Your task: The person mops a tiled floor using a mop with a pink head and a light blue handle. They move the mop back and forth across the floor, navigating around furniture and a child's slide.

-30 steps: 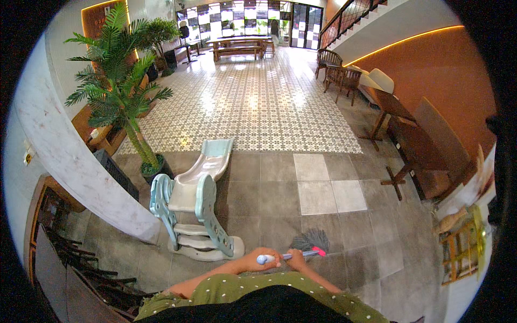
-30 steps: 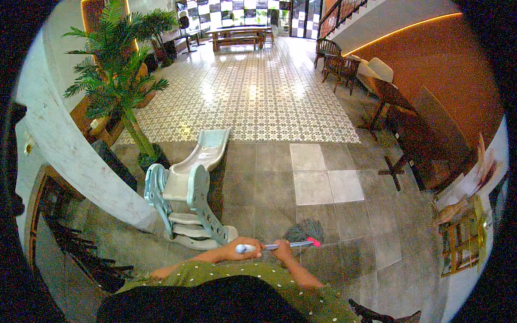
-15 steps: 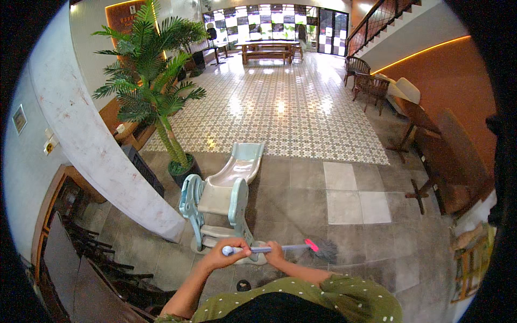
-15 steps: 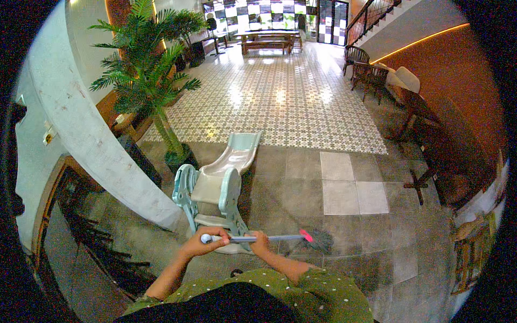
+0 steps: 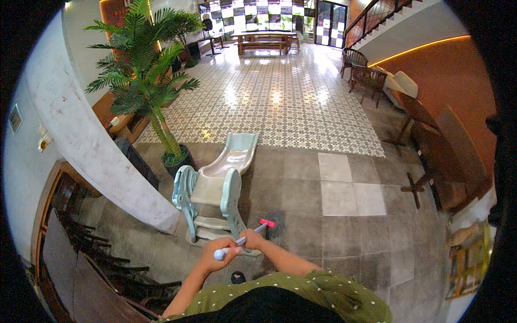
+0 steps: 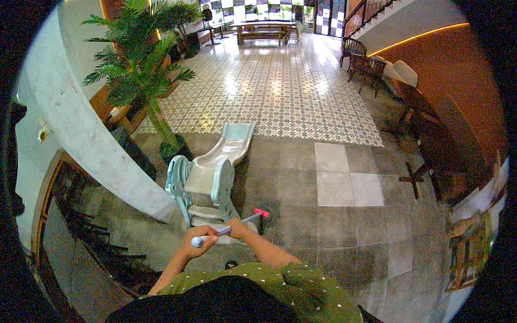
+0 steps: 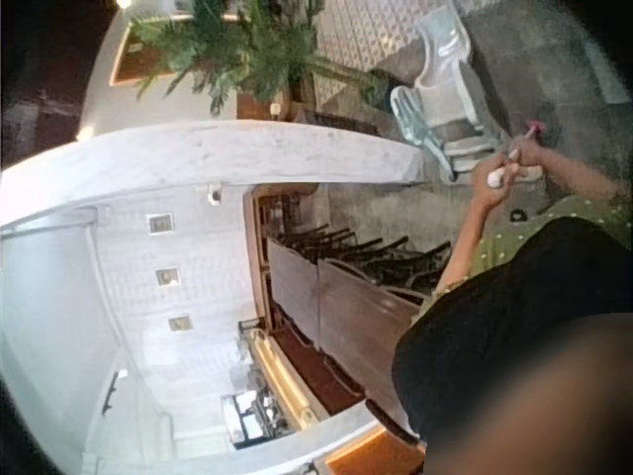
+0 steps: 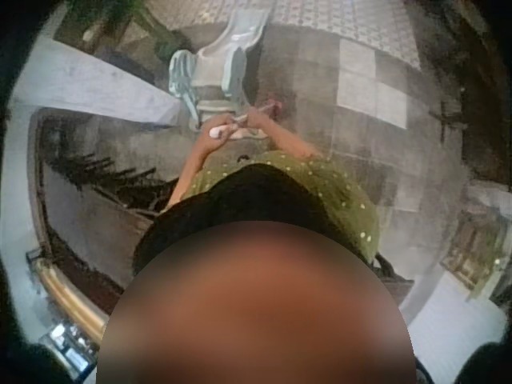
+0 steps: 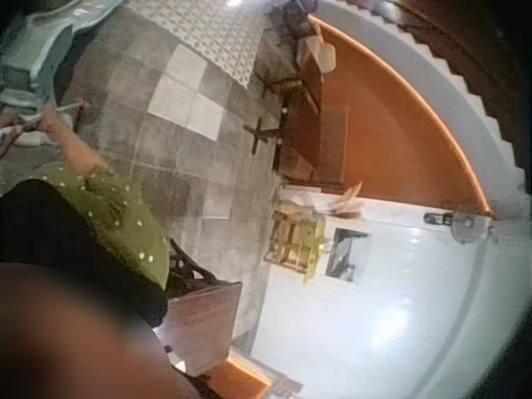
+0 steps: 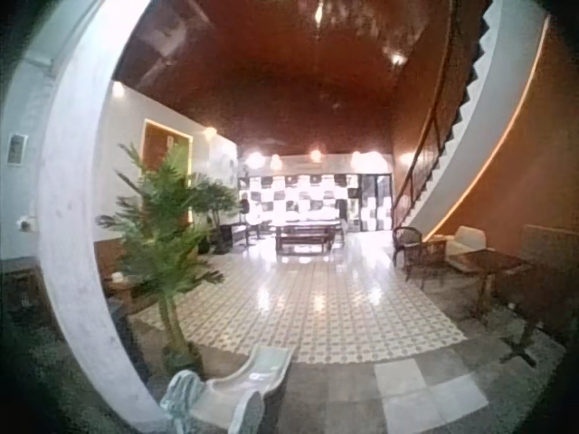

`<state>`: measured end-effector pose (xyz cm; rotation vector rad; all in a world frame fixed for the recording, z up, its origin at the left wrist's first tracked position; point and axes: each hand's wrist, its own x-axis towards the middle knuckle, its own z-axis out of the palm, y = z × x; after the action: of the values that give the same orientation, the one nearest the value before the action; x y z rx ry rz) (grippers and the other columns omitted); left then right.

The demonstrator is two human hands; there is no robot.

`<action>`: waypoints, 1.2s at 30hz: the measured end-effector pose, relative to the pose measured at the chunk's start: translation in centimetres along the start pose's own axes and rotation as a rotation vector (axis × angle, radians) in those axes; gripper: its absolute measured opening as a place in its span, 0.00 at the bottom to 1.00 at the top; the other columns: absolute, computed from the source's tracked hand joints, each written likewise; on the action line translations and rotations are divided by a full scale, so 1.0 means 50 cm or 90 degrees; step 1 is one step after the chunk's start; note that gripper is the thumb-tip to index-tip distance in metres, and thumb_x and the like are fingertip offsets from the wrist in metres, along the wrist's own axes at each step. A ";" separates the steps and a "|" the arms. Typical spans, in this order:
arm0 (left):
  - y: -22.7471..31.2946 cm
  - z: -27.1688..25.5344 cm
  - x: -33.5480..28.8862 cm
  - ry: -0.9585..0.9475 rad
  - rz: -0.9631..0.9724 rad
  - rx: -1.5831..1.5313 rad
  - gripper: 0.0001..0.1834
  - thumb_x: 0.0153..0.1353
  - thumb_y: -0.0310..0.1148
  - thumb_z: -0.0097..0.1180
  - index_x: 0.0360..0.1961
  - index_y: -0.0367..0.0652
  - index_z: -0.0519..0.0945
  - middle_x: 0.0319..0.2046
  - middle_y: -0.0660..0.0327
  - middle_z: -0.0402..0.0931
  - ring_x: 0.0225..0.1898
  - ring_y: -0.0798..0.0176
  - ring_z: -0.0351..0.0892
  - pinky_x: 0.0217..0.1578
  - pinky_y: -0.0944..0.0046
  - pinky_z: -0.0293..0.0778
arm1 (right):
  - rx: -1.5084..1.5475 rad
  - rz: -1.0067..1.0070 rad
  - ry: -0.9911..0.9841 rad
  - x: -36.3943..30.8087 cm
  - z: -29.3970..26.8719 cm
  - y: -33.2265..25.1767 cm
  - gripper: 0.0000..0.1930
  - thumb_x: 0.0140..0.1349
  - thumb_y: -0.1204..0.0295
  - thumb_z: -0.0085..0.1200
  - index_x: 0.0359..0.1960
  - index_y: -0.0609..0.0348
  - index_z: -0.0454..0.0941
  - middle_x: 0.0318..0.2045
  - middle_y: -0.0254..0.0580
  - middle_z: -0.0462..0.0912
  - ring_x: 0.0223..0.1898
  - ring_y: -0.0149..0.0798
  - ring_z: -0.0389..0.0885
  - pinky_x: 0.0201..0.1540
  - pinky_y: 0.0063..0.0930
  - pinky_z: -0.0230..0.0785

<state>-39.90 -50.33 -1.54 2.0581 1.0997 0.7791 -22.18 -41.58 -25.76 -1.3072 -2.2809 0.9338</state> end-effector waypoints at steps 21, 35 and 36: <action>0.057 0.465 0.064 -0.406 0.083 -0.418 0.12 0.67 0.41 0.57 0.39 0.42 0.78 0.36 0.64 0.79 0.40 0.69 0.75 0.42 0.66 0.69 | -0.101 0.420 0.128 -0.654 -0.063 0.274 0.20 0.51 0.49 0.62 0.32 0.52 0.85 0.29 0.50 0.85 0.35 0.55 0.84 0.37 0.47 0.73; 0.082 0.232 0.053 -0.434 0.175 -0.240 0.10 0.63 0.36 0.58 0.38 0.40 0.79 0.38 0.59 0.81 0.41 0.63 0.79 0.45 0.62 0.72 | -0.033 0.318 0.299 -0.480 -0.010 0.199 0.12 0.44 0.61 0.69 0.25 0.54 0.83 0.27 0.51 0.82 0.33 0.55 0.81 0.37 0.46 0.72; 0.076 0.195 0.048 -0.425 0.153 -0.204 0.10 0.63 0.36 0.59 0.38 0.41 0.79 0.40 0.59 0.81 0.42 0.62 0.79 0.46 0.61 0.73 | -0.004 0.298 0.321 -0.439 -0.006 0.183 0.13 0.43 0.61 0.70 0.26 0.52 0.83 0.29 0.51 0.83 0.35 0.55 0.82 0.39 0.47 0.73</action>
<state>-29.69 -52.53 -3.98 1.9627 0.3385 0.2960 -5.02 -57.03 -31.37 -1.8733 -1.6293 0.6241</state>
